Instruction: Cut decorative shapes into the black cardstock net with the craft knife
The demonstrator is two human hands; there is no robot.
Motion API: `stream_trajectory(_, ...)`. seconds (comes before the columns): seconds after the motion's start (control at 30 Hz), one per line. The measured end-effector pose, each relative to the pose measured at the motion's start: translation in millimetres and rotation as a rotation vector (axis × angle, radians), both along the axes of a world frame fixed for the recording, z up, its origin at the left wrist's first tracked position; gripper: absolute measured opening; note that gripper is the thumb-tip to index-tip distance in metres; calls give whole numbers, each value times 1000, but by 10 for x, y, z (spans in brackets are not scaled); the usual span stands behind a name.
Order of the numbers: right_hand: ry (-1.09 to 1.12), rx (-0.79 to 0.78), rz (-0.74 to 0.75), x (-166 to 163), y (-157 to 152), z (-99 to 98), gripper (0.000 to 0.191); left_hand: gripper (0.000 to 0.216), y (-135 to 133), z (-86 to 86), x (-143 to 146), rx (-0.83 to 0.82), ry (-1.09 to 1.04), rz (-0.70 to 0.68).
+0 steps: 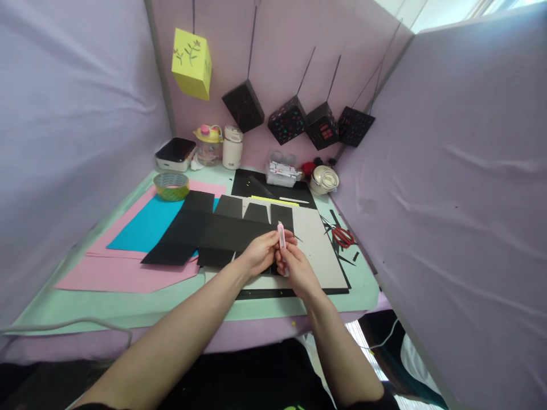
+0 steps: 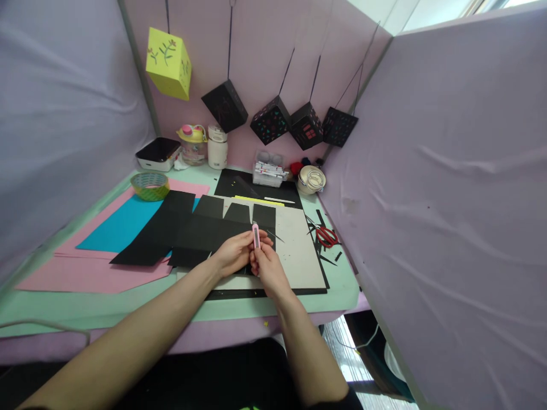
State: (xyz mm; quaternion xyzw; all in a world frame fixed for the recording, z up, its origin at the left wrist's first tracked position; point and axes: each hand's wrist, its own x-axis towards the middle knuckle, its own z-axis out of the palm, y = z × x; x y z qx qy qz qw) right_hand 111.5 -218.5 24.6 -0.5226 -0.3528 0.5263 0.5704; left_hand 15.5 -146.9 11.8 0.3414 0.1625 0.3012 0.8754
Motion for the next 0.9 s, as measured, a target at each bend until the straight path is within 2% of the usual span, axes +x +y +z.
stream_trajectory(0.1,-40,7,-1,-24,-33,-26,31,21,-8,23,9,-37,-3,12)
stream_trajectory(0.2,-273,26,57,144,-63,-11,32,18,0,46,18,-94,-18,82)
stream_trajectory(0.27,-583,37,74,456,-39,53,30,16,23,49,23,-146,-35,163)
stream_trajectory(0.3,-786,-11,44,670,-8,101,31,16,37,45,25,-174,-40,200)
stream_trajectory(0.37,-1305,-278,-143,1162,89,204,31,17,63,30,27,-230,-34,248)
stream_trajectory(0.4,-1396,-366,-217,1409,147,249,31,17,71,22,27,-256,-21,257)
stream_trajectory(0.5,-1500,-552,-231,1996,316,299,21,17,74,8,25,-314,31,256)
stream_trajectory(0.6,-1538,-691,-133,2262,416,232,18,18,61,15,19,-339,61,246)
stream_trajectory(0.73,-1582,-729,-20,2339,397,221,16,22,56,20,14,-349,58,248)
stream_trajectory(0.9,-1671,-656,-6,2241,437,515,19,24,60,5,24,-363,51,239)
